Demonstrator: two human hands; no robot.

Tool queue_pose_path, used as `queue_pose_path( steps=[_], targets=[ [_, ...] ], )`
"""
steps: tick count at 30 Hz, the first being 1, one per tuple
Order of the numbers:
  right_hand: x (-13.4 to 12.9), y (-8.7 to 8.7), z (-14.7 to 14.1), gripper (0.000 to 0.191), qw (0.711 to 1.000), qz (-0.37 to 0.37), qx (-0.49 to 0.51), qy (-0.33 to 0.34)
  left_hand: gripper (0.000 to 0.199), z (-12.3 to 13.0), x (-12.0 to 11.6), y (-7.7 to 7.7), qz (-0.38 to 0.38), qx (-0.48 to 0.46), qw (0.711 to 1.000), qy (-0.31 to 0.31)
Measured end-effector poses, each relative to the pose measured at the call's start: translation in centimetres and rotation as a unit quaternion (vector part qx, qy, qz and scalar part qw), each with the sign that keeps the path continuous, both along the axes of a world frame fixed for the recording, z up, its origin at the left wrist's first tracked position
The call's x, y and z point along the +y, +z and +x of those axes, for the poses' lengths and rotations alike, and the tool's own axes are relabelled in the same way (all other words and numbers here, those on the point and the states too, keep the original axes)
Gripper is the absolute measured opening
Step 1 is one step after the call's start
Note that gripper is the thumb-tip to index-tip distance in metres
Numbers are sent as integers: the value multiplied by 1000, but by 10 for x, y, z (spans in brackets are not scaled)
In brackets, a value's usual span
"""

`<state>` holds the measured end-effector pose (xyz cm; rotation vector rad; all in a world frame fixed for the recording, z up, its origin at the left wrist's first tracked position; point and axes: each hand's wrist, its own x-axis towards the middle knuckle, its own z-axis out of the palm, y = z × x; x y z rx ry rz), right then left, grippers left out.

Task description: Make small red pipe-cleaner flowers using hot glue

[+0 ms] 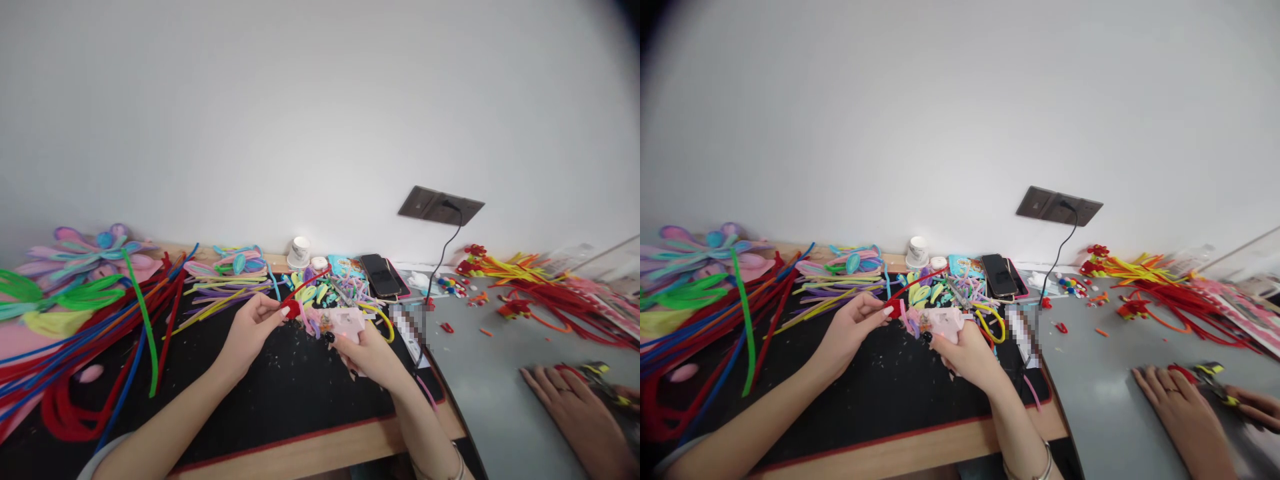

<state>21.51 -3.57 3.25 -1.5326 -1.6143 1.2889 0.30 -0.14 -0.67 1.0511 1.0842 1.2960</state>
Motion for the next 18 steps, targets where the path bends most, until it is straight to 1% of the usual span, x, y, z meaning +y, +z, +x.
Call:
queue_pose_path(
  steps=[4,10,18],
  targets=[
    [0,2,2,9,1000,0,0,-10,25,-1,1,-2,4,3,1000,1],
    [2,-1,5,12,1000,4,8,-11,27,-1,1,-3,5,12,1000,5],
    [-1,1,2,6,1000,4,-1,-7,30,0,1,-1,4,9,1000,9]
  ],
)
